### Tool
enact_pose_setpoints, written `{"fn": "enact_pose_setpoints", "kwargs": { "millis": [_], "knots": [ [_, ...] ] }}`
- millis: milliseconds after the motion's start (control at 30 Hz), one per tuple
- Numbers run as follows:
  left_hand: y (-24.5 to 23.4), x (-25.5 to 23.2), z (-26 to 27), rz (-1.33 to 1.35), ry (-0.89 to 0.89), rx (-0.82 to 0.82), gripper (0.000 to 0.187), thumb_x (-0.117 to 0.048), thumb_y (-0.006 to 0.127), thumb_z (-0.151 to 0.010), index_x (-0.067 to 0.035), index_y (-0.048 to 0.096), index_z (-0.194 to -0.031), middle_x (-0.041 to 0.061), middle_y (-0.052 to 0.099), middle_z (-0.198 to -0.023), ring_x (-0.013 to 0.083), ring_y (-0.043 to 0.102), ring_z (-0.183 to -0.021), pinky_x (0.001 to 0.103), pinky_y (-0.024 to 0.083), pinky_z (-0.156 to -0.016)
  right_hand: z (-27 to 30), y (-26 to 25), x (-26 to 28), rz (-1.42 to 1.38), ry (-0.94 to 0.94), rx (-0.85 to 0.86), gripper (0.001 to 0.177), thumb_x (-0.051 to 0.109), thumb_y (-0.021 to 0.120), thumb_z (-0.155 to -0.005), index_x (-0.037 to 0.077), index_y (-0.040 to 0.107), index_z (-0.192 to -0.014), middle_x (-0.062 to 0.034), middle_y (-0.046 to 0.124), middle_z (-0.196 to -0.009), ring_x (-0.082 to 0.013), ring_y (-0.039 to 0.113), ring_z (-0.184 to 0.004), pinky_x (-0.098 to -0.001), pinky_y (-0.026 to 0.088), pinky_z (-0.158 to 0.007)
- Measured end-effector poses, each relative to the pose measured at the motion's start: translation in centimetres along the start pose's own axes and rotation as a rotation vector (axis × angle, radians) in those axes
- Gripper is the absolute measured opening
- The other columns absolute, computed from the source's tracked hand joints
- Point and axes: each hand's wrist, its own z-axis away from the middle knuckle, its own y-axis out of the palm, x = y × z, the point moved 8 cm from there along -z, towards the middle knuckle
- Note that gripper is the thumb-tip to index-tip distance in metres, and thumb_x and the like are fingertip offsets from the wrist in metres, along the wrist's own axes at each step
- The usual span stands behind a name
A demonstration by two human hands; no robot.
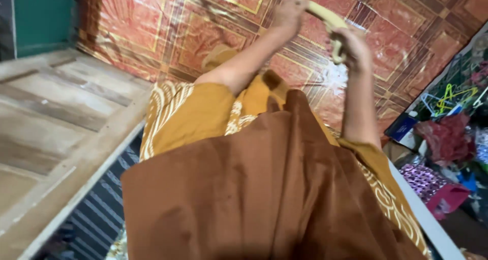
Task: The person sweeps the floor using a broom, moving debris towards a central point and handling several bags and containers to clear the space.
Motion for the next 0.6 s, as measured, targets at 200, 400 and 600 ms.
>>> {"fn": "enact_pose_setpoints", "kwargs": {
  "millis": [200, 400, 600],
  "knots": [
    [8.9, -15.2, 1.4, -0.107, 0.565, 0.030, 0.011, -0.016, 0.061, -0.083, -0.014, 0.072, -0.083, 0.014, 0.072, -0.091, 0.0343, 0.065, -0.096, 0.056, 0.049, -0.080, 14.4, -9.8, 3.5, 0.055, -0.042, -0.100, 0.038, 0.012, 0.063, -0.105, -0.007, 0.053, -0.136, -0.0125, 0.070, -0.096, -0.0167, 0.065, -0.067, -0.0283, 0.054, -0.053],
    [13.0, -23.0, 4.5, 0.089, 0.855, 0.057, 0.018, -0.008, 0.058, -0.078, -0.012, 0.074, -0.084, 0.015, 0.075, -0.098, 0.0350, 0.071, -0.096, 0.055, 0.055, -0.082, 20.7, -14.2, 5.5, 0.135, -0.075, -0.121, 0.040, 0.016, 0.063, -0.105, -0.004, 0.054, -0.139, -0.0138, 0.066, -0.090, -0.0190, 0.063, -0.065, -0.0296, 0.052, -0.054],
    [12.8, -15.9, -1.1, 0.143, 0.526, 0.383, 0.023, -0.011, 0.055, -0.090, -0.016, 0.078, -0.093, 0.016, 0.075, -0.093, 0.0331, 0.072, -0.089, 0.047, 0.057, -0.084, 12.1, -13.5, 2.9, 0.144, -0.071, -0.050, 0.034, 0.018, 0.072, -0.103, -0.001, 0.064, -0.130, -0.0069, 0.064, -0.088, -0.0171, 0.062, -0.064, -0.0300, 0.052, -0.054]
  ]
}}
